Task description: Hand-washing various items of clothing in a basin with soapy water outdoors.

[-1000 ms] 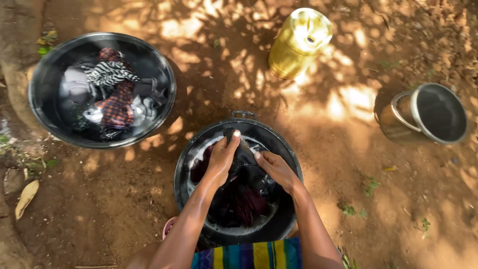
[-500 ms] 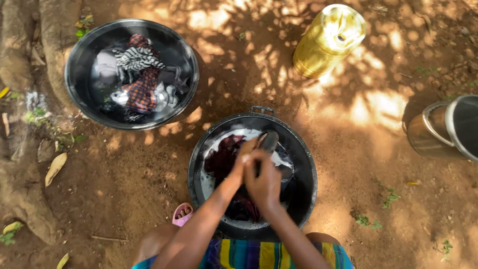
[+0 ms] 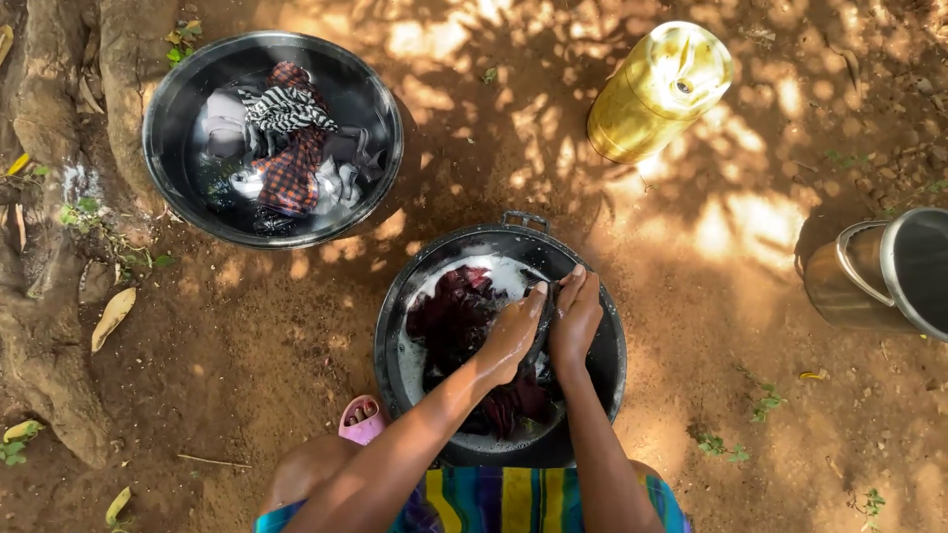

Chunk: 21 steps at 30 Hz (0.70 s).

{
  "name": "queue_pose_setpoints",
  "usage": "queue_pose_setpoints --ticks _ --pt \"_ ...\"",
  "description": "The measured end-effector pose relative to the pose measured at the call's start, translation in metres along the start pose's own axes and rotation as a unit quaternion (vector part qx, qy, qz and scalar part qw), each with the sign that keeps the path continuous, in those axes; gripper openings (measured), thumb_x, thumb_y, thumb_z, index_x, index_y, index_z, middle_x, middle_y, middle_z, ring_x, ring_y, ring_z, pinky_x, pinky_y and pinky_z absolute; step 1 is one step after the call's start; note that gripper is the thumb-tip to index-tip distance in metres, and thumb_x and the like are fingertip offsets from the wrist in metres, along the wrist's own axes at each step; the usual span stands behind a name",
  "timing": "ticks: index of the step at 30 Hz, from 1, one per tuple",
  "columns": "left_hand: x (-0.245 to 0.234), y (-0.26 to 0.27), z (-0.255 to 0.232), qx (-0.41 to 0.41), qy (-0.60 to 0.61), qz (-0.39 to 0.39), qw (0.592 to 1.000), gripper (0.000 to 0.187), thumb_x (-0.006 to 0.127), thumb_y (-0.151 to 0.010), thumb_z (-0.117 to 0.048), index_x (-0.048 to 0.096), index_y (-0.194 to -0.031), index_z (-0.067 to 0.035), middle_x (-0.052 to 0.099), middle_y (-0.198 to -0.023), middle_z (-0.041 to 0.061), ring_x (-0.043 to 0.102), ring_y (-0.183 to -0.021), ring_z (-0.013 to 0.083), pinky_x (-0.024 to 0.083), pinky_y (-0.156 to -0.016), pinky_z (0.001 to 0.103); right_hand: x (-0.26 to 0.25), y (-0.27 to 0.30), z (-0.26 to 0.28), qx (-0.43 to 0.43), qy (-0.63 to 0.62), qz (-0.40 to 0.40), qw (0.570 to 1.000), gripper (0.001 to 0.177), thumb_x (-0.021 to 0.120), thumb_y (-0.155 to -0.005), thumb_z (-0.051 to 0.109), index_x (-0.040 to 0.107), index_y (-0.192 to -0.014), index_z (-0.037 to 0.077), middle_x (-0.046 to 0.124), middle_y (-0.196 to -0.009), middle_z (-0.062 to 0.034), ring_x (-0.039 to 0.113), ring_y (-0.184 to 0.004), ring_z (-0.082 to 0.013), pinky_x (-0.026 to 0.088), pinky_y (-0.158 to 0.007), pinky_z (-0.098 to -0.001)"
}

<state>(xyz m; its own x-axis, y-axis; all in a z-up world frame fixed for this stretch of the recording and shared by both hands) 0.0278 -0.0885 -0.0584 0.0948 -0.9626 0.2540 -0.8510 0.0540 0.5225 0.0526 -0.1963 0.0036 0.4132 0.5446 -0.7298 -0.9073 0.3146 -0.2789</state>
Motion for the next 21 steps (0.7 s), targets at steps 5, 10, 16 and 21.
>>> queue_pose_setpoints --ticks 5,10,16,21 --pt "0.002 0.030 -0.048 -0.056 -0.049 0.091 0.993 0.111 0.047 -0.091 -0.091 0.053 -0.151 0.002 0.046 -0.161 0.025 0.035 -0.156 0.0396 0.030 -0.122 0.058 0.000 -0.020 -0.018 0.182 -0.437 0.134 0.871 0.042 0.044 -0.117 0.044 0.069 -0.114 0.009 0.057 -0.083 -0.0008 0.063 -0.071 -0.0154 0.057 -0.060 -0.0269" --pt "-0.008 0.094 -0.130 -0.082 -0.162 0.174 0.968 0.133 0.078 -0.068 -0.073 0.028 -0.161 0.008 0.017 -0.172 0.034 0.011 -0.162 0.0450 0.005 -0.128 0.068 0.000 -0.036 -0.017 0.217 -0.576 0.170 0.770 0.040 0.057 -0.111 0.043 0.069 -0.122 0.007 0.071 -0.088 -0.0127 0.074 -0.071 -0.0231 0.065 -0.060 -0.0385" --pt "-0.047 -0.007 -0.065 0.094 -0.154 0.076 0.981 0.063 0.077 -0.093 -0.060 0.075 -0.120 -0.004 0.076 -0.121 0.014 0.070 -0.118 0.0335 0.054 -0.101 0.051 -0.012 -0.023 0.008 0.130 -0.459 0.130 0.869 0.032 0.061 -0.112 0.038 0.061 -0.101 0.008 0.066 -0.089 -0.0089 0.067 -0.080 -0.0214 0.058 -0.071 -0.0377" --pt "-0.039 -0.024 -0.041 0.091 -0.096 -0.076 0.988 0.064 0.068 -0.092 -0.070 0.080 -0.096 -0.007 0.077 -0.091 0.015 0.073 -0.098 0.0299 0.054 -0.089 0.044 0.006 0.040 0.050 -0.145 -0.076 0.103 0.981 0.048 0.068 -0.106 0.041 0.057 -0.071 0.010 0.056 -0.057 -0.0174 0.062 -0.060 -0.0452 0.043 -0.054 -0.0500"
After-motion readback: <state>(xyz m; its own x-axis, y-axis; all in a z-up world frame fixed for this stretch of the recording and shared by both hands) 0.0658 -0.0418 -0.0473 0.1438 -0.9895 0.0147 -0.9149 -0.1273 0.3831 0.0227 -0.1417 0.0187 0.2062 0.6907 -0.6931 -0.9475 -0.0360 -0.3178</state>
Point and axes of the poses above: each hand's wrist, its own y-axis away from the middle knuckle, its own x-axis out of the palm, z = x × y, the point moved 6 cm from there along -y, towards the middle knuckle
